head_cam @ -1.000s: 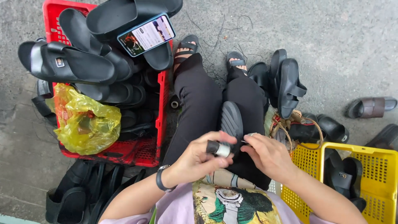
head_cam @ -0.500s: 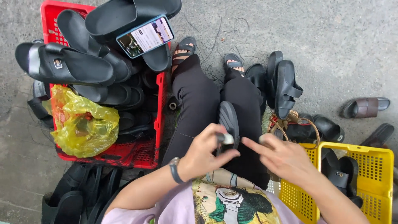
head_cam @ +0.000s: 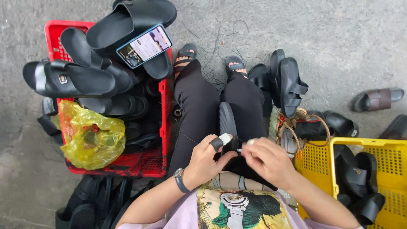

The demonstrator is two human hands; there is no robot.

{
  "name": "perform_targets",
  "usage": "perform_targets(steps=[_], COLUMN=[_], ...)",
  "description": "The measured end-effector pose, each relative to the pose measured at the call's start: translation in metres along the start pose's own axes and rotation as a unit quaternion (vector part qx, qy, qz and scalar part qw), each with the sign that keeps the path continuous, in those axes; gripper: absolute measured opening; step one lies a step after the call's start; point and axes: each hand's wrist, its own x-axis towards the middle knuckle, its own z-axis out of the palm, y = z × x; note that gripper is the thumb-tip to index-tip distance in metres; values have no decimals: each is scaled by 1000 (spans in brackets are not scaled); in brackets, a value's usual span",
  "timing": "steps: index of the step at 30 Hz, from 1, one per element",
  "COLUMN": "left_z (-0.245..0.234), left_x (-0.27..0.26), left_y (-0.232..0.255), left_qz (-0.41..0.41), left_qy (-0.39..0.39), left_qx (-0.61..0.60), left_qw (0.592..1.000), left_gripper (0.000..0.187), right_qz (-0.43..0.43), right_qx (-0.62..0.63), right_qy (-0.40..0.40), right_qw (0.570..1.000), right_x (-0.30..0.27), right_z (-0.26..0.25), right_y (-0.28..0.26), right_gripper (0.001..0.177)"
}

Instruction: Hand-sewing the sole of a black sandal to repair or reinforce it.

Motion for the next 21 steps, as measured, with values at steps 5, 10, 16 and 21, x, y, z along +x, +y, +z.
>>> perform_targets(steps=[5, 10, 16, 21], left_z=[8, 5, -35, -58], left_x=[-2, -4, 4, 19], left_y=[-3, -3, -19, -39], left_qz=[27, 3, -169, -155], left_qy=[13, 14, 105, 185], left_qx=[-12, -36, -1, 76], left_qw=[999, 999, 980, 967], left_gripper=[38, 38, 10, 22], right_qz=[-93, 65, -31, -42], right_qx=[-218, 102, 30, 16], right_qy=[109, 81, 120, 99], right_qw=[965, 989, 992, 994], right_x=[5, 4, -22, -20], right_z=[7, 22, 27, 24], right_y=[6, 35, 24, 14], right_gripper=[25, 8, 12, 10])
